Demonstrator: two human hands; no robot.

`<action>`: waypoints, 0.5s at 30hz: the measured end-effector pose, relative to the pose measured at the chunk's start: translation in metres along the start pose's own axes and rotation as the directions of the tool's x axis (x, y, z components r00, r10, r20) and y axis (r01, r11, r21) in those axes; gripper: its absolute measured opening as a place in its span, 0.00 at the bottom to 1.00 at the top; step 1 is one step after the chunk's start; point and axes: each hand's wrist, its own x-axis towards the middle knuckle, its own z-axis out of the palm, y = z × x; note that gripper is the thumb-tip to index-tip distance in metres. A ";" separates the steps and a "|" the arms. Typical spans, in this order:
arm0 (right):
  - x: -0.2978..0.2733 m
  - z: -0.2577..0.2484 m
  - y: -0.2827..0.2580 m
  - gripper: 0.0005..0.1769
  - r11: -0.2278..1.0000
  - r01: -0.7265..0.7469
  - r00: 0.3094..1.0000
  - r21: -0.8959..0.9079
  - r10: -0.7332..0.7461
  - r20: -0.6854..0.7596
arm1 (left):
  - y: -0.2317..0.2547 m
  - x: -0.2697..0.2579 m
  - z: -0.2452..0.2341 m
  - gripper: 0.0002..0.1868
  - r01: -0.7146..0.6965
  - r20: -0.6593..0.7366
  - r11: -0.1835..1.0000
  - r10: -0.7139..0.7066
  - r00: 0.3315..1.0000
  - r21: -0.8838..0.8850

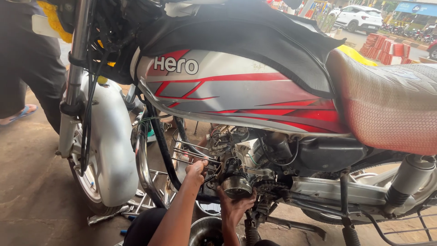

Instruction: The person is working on the engine area of a Hero motorcycle, adjusting and inspecting components near the cylinder and timing chain.

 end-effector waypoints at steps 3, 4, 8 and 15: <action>-0.008 -0.010 -0.018 0.84 0.994 -0.013 1.000 0.111 0.011 0.024 | -0.002 0.002 0.001 0.12 0.018 0.029 1.000 -0.018 0.999 -0.023; -0.008 -0.009 -0.016 0.84 0.990 -0.002 1.000 0.142 0.000 0.017 | -0.003 0.001 0.001 0.11 0.013 0.045 0.999 -0.011 0.999 -0.033; -0.008 -0.010 -0.017 0.85 0.999 -0.010 1.000 0.036 0.009 0.022 | 0.000 -0.003 -0.001 0.07 -0.005 0.041 0.999 0.006 0.999 -0.034; -0.008 -0.017 -0.023 0.86 0.997 -0.066 0.997 0.040 0.064 0.050 | -0.011 0.006 0.013 0.04 -0.057 0.069 0.997 0.061 0.996 -0.057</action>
